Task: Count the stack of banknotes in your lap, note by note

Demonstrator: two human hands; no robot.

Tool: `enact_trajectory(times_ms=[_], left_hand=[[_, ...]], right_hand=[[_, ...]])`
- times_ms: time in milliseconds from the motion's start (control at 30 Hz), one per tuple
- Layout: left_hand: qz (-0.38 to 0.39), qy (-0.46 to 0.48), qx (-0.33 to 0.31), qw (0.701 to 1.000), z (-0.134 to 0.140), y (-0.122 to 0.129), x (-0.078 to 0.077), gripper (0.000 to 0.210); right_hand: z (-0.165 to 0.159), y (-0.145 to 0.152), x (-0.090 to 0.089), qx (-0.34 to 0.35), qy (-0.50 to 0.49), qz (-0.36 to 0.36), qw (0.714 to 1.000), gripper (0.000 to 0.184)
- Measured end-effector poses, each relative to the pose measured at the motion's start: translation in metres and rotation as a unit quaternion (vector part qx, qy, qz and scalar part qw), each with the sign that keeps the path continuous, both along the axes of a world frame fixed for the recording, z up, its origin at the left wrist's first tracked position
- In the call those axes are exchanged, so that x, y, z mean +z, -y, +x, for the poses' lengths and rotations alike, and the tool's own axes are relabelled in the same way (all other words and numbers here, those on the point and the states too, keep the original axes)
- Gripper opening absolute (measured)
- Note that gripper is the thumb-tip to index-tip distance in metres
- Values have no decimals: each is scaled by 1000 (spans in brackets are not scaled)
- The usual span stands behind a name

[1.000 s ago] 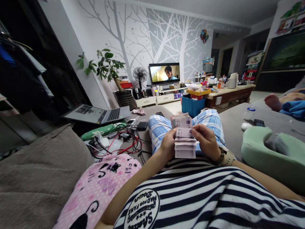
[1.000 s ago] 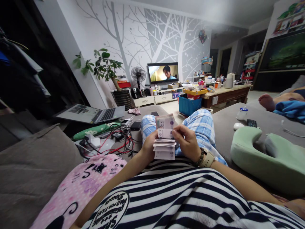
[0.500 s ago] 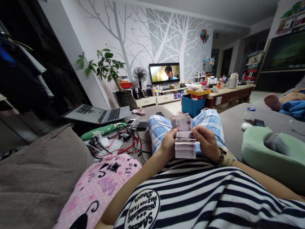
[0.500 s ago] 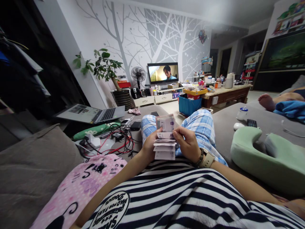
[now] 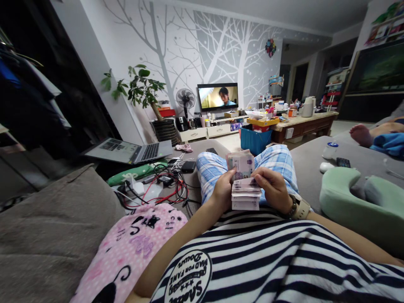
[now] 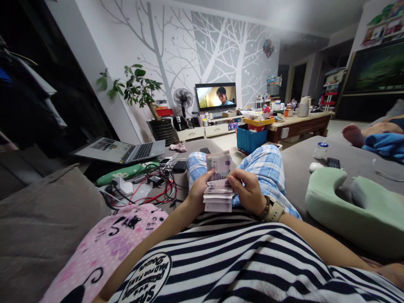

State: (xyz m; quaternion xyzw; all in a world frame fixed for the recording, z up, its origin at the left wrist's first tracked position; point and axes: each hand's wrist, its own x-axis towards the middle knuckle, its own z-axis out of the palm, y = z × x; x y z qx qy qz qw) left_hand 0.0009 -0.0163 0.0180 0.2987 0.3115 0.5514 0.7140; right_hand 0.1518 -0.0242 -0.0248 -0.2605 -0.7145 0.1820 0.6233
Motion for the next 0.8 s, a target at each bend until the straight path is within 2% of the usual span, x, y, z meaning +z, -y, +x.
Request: enact_trajectory(times_ms=[300,367,433,533,633,800], left_hand=[[7,36,-48,998,2,-8,-7,34],[19,23,-42,999,1,-9,-9,32],[29,0,-24,999,-1,-10,-11,27],[37,-28,0,999,-4,-9,-11,20],[43,-27,-27,998,-5,-8,-11,18],[62,-16,-57,996,-7,-9,-14,24]], right_hand=[[2,4,5,42,53,-5,998,39],[1,3,4,9,39,-8,999,33],[0,-1,3,-53,11,-20,998,28],[-1,-8,1,-127,-30,-49,990,34],[0,-15,0,-141,-50,-78,986,41],[2,-17,2,-105,-56,-108,987,40]])
